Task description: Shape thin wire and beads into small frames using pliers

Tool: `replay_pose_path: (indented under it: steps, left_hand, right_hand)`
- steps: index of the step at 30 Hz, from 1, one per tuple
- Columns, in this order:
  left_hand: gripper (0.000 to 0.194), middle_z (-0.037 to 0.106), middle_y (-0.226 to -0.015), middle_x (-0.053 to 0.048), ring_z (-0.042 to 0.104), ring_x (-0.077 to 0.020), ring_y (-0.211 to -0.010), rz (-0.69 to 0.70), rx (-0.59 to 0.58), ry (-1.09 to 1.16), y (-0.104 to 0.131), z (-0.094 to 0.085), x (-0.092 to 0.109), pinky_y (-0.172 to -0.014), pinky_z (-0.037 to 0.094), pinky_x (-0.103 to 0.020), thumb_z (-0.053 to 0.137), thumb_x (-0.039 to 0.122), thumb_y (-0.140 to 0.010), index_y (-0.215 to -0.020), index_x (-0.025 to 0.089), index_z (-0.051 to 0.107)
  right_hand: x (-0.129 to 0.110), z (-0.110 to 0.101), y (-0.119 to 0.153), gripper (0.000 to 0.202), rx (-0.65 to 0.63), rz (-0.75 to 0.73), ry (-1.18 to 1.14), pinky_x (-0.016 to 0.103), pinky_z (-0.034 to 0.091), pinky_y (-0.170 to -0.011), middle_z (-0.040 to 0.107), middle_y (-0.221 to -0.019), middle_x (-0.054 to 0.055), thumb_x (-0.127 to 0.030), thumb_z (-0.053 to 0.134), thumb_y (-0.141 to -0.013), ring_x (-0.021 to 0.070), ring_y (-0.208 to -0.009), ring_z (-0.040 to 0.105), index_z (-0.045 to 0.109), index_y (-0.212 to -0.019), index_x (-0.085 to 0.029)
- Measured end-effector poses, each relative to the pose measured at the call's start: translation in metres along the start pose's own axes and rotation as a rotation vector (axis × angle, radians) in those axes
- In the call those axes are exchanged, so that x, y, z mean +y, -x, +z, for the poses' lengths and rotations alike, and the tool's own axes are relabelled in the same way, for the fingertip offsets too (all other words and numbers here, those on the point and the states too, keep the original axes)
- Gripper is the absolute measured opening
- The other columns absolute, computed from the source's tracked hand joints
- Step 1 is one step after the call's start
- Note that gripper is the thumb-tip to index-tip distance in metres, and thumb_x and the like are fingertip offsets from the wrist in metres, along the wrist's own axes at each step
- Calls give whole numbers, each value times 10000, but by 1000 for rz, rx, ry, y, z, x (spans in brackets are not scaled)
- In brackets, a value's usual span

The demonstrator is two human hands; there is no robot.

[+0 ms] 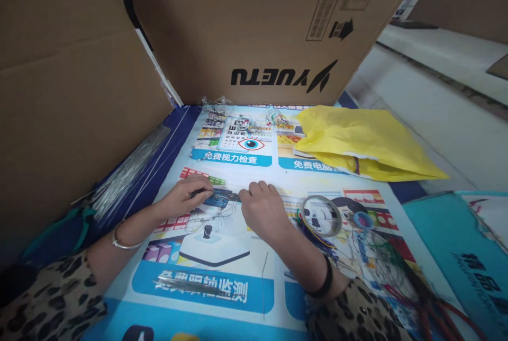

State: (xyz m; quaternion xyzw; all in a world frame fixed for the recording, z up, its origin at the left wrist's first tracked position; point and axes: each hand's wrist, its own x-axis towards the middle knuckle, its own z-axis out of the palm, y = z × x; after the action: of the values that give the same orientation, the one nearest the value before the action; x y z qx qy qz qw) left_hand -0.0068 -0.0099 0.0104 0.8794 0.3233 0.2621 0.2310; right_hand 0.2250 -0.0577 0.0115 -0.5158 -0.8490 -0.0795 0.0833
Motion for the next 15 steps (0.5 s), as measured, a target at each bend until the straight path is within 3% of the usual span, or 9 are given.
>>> replay_pose_path:
  steps: [15]
  left_hand:
    - [172,478,-589,19,441,-114,-585,7,71,-92,-2,5,8,-594,341,-235,469,155,-813,-642,168,471]
  right_hand:
    - [-9,-11,1,100,-65,-14,26,327,227,-653,557,-795,67,-153,504,-791,203,-786,439,593,-817,-191]
